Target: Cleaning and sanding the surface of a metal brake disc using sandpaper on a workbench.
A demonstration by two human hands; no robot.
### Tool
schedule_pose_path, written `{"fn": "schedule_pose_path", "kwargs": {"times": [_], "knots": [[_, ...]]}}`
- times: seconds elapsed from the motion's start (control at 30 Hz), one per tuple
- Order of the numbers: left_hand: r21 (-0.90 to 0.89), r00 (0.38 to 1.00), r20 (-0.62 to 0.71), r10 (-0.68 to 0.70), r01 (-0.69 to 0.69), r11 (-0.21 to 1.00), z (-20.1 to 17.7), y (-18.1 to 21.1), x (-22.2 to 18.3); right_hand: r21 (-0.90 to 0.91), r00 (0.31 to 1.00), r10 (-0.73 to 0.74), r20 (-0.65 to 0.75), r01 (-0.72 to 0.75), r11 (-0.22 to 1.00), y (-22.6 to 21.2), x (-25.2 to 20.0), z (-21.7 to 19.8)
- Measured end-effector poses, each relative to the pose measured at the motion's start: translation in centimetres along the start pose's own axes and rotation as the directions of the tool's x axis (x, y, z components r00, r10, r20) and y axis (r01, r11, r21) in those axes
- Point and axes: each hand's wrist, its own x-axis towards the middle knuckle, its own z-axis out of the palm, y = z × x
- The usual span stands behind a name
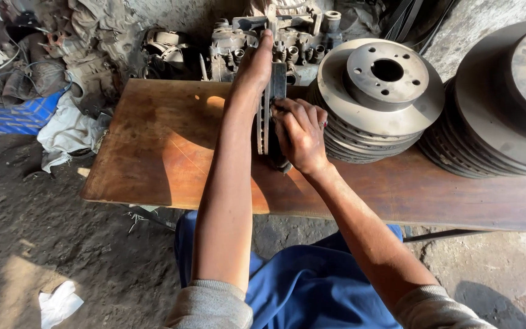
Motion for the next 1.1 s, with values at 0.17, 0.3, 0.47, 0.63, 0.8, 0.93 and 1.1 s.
{"fn": "schedule_pose_path", "kwargs": {"times": [0.17, 0.3, 0.47, 0.63, 0.8, 0.93, 1.1], "knots": [[-0.054, 0.991, 0.051, 0.127, -0.125, 0.991, -0.2, -1.6, 0.7, 0.233, 0.939, 0.331, -0.098, -0.301, 0.925, -1.4, 1.4, 0.4], [-0.184, 0.999, 0.002, 0.033, -0.033, 0.982, -1.2, -0.9, -6.5, 0.45, 0.709, 0.705, 0.022, -0.637, 0.626, -1.9, 2.0, 1.5], [-0.089, 0.926, -0.123, 0.358, -0.37, 0.925, 0.9, -7.3, -7.7, 0.531, 0.683, 0.729, 0.046, -0.635, 0.561, -0.1, 1.8, 2.6], [-0.044, 0.807, -0.212, 0.551, -0.571, 0.82, 2.1, -9.4, -6.4, 0.642, 0.693, 0.719, 0.055, -0.576, 0.507, 2.1, 0.0, 5.7], [-0.079, 0.811, -0.242, 0.533, -0.564, 0.822, 1.5, -8.7, -5.9, 0.616, 0.714, 0.693, 0.105, -0.594, 0.518, 1.6, 0.7, 4.8], [-0.079, 0.865, -0.214, 0.454, -0.478, 0.875, 1.9, -7.8, -4.9, 0.551, 0.686, 0.715, 0.135, -0.651, 0.521, 2.7, 1.4, 5.0], [-0.083, 0.971, -0.127, 0.201, -0.212, 0.974, 0.1, -3.7, -6.2, 0.192, 0.478, 0.844, 0.242, -0.876, 0.442, 1.3, 4.2, 1.7]]}}
